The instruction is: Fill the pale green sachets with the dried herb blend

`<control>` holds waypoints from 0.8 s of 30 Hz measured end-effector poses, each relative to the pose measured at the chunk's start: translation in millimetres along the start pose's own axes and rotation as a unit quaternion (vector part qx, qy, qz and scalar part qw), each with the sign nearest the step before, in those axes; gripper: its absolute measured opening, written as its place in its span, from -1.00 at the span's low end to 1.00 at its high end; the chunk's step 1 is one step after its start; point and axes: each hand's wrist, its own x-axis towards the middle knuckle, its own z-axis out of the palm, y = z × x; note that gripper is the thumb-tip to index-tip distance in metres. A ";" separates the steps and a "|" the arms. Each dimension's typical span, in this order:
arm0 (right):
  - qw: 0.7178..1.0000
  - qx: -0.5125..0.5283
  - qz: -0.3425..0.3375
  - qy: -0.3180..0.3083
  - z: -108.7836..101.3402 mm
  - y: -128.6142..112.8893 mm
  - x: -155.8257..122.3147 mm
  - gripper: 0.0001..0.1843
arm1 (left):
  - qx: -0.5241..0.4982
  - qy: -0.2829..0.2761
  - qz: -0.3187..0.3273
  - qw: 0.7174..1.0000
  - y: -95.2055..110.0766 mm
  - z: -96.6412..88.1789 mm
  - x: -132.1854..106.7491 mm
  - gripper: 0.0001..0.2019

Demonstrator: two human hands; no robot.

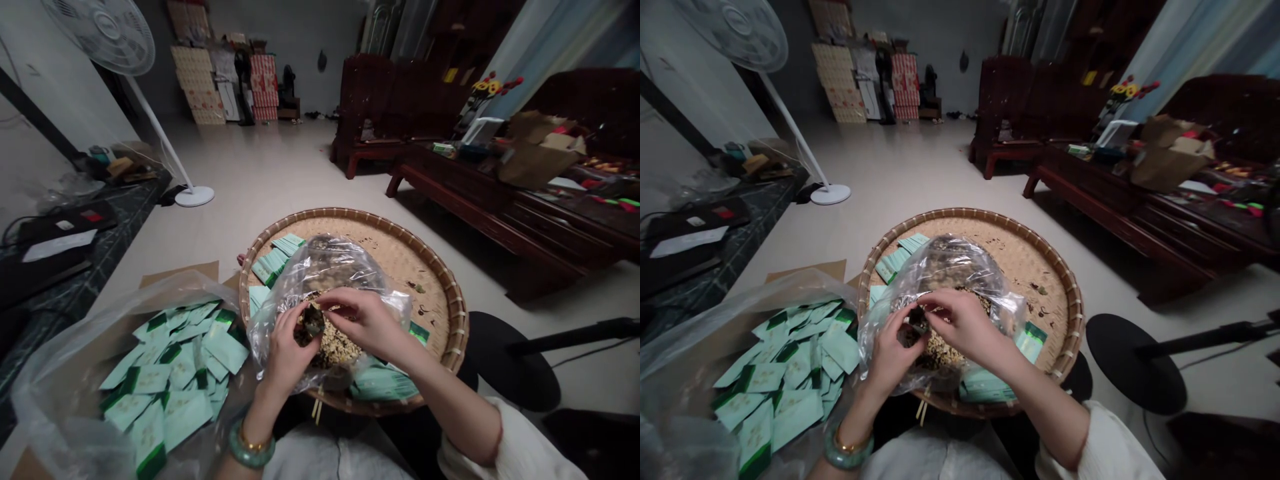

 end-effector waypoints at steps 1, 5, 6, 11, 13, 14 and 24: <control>1.000 -0.002 0.005 0.011 0.3 2.0 -3.1 -0.75 | 0.002 -0.001 0.000 1.000 -0.2 -0.2 -0.5 -0.52; 0.999 0.020 0.044 -0.010 10.8 17.0 -19.8 -0.62 | 0.011 -0.005 0.015 1.000 -1.0 -1.0 -4.9 -0.51; 0.998 0.032 0.046 -0.013 15.2 20.9 -24.6 -0.57 | 0.014 -0.008 0.020 1.000 -1.0 -1.0 -6.5 -0.49; 1.000 -0.005 -0.017 -0.002 31.1 28.2 -41.6 -0.75 | 0.027 -0.039 0.034 0.998 1.6 -2.9 -12.9 -0.44; 0.998 -0.026 -0.050 -0.002 31.9 28.8 -44.1 -0.79 | 0.021 -0.062 0.031 0.997 3.7 -7.3 -12.8 -0.43; 0.998 -0.033 -0.058 0.000 31.3 29.7 -44.8 -0.81 | 0.015 -0.077 0.027 0.997 4.8 -10.5 -11.8 -0.41; 0.997 -0.018 -0.061 0.038 5.8 43.1 -40.2 -0.86 | -0.186 -0.188 -0.072 0.962 -4.2 -25.4 20.8 -0.98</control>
